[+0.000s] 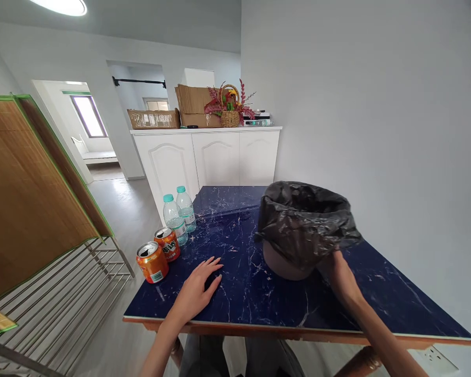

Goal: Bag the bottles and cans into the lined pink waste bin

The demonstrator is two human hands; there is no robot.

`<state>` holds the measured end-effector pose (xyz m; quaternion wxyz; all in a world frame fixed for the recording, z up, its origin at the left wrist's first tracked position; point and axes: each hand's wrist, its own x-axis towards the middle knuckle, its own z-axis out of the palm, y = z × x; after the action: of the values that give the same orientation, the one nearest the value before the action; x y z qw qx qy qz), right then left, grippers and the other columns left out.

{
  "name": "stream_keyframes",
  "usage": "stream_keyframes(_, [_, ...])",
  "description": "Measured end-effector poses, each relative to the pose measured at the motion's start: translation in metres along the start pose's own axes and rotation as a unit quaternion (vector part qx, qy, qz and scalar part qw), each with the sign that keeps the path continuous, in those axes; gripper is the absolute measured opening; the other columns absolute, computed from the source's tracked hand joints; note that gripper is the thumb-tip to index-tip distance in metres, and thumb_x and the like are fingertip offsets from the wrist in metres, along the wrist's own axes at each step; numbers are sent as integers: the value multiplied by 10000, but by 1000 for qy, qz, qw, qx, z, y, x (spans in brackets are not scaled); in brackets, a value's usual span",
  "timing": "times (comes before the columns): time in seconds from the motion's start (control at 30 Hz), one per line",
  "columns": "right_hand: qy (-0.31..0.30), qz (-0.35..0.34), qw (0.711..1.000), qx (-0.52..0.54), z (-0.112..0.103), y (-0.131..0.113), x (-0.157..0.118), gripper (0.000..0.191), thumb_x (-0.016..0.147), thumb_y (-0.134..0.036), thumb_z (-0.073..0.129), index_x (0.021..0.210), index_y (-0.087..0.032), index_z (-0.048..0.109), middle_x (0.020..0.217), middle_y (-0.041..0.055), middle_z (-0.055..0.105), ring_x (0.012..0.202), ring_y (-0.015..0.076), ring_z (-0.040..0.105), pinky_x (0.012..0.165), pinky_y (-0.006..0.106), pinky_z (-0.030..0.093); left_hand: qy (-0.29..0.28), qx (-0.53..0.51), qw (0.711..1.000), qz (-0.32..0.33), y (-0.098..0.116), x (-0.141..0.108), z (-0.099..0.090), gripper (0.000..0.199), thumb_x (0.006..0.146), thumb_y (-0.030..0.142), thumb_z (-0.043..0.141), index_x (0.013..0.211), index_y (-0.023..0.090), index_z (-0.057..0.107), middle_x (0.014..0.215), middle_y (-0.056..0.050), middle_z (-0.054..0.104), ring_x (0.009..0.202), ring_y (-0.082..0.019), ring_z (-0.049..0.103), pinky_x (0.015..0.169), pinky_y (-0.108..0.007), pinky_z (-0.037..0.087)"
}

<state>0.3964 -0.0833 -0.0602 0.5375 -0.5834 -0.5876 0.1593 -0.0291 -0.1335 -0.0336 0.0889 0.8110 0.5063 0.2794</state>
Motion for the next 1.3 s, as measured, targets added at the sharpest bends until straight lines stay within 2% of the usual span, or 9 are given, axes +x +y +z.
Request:
stream_keyframes(0.2, [-127,14,987,100,30,-22,-7,743,1107,-679,206,1449,-245,702,1348,89,772,1365,321,670,1159,504,532,-4,6,1000,0,-2,1,2,374,1097,404,523,1436,307,647,1585,-52,620,1521,-266,531,1288,-551,417])
stream_keyframes(0.33, [-136,35,985,101,24,-12,-21,662,1066,-726,368,1343,-262,751,1414,86,738,1398,337,640,1192,521,499,21,74,996,37,3,2,-2,340,1097,381,506,1385,295,666,1507,-36,689,1428,-252,630,1203,-482,531])
stream_keyframes(0.47, [-125,54,989,58,8,-1,-37,539,996,-698,563,1251,-262,749,1324,102,776,1211,348,741,1028,464,601,77,135,986,54,17,21,-28,273,1087,340,495,1274,289,687,1298,-29,790,1197,-223,752,1036,-387,615])
stream_keyframes(0.6, [-156,23,987,22,0,-6,-48,446,1014,-646,547,1142,-269,748,1155,93,815,1015,304,780,826,370,619,159,194,968,12,30,73,-80,285,1109,345,431,1234,246,667,1237,-94,754,1204,-279,687,1080,-455,536])
stream_keyframes(0.73, [-182,12,983,17,1,-15,-51,423,1037,-621,517,1149,-279,739,1122,88,808,974,298,774,732,348,604,200,275,939,-48,28,145,-135,386,1081,371,457,1363,174,634,1396,-199,651,1383,-412,524,1142,-593,404])
stream_keyframes(0.87, [-189,26,981,29,2,-17,-51,443,1054,-630,496,1178,-271,724,1163,105,791,962,287,767,680,332,583,171,332,919,-126,6,203,-170,444,1008,339,522,1355,99,659,1405,-259,662,1489,-484,412,1215,-669,241])
stream_keyframes(0.97, [-201,33,978,37,2,-18,-51,460,1064,-635,482,1208,-264,713,1158,111,781,881,259,751,630,320,546,118,350,911,-182,-10,224,-180,412,962,374,583,1238,109,736,1192,-250,776,1401,-517,531,1210,-736,176])
stream_keyframes(1.13, [-201,31,978,46,2,-20,-51,459,1063,-642,480,1186,-271,721,1109,106,773,874,258,738,605,314,515,61,344,918,-190,-11,226,-177,345,961,419,634,1150,176,788,1056,-194,828,1170,-446,726,1140,-632,392])
stream_keyframes(1.3, [-203,28,977,52,3,-19,-51,440,1050,-637,502,1158,-276,730,1085,102,767,920,269,734,641,318,527,93,311,939,-109,27,219,-190,460,1048,508,539,1340,199,714,1233,-147,811,1150,-369,755,987,-471,555])
